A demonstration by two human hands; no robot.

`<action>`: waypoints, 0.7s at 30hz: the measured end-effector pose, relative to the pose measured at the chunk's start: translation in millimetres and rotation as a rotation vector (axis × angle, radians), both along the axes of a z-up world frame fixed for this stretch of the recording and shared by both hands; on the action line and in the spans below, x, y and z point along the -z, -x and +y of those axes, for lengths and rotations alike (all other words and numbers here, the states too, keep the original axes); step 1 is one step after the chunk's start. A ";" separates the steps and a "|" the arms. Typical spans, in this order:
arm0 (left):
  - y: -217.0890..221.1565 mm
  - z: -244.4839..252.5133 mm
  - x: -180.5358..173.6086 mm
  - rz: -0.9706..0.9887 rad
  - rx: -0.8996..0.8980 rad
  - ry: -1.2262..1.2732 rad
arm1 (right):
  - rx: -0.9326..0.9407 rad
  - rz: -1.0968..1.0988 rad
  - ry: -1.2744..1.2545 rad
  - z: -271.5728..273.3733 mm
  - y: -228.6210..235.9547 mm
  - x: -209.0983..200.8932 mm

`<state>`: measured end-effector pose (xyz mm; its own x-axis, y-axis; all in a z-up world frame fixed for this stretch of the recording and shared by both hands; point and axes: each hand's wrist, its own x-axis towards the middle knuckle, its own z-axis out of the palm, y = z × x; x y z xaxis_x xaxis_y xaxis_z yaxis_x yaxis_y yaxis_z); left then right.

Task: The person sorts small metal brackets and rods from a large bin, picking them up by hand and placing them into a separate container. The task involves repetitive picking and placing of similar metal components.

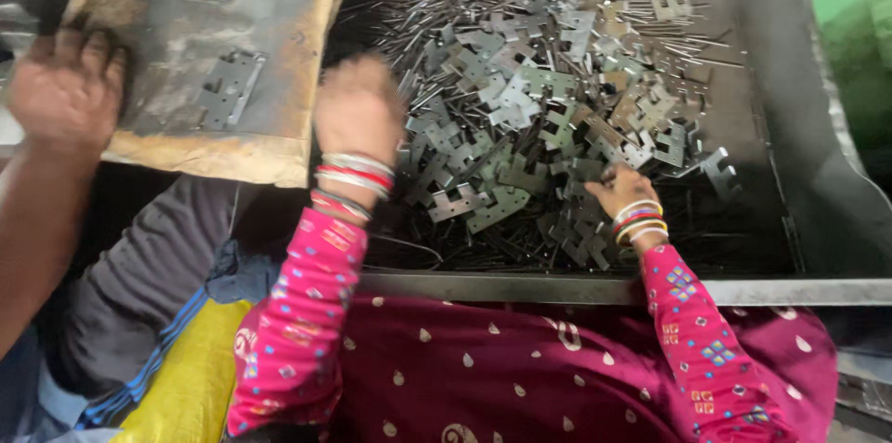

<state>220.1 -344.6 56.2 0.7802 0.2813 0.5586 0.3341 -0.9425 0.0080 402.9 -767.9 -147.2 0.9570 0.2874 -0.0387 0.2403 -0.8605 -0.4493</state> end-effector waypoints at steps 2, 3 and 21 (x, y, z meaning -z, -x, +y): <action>-7.5 -58.9 22.3 0.163 0.264 0.135 | -0.020 0.061 -0.086 -0.3 -4.5 -2.2; -17.3 -84.2 34.5 0.688 0.208 0.117 | -0.032 0.092 -0.130 -1.1 -2.9 -5.4; -29.1 -77.8 57.1 0.358 0.437 0.931 | -0.569 0.418 0.014 81.4 83.2 -66.9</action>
<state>249.2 -422.4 -0.9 0.9907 0.1356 -0.0098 0.0971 -0.6550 0.7493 319.7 -686.6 -80.3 0.5623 0.7359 -0.3772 0.4646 -0.6585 -0.5921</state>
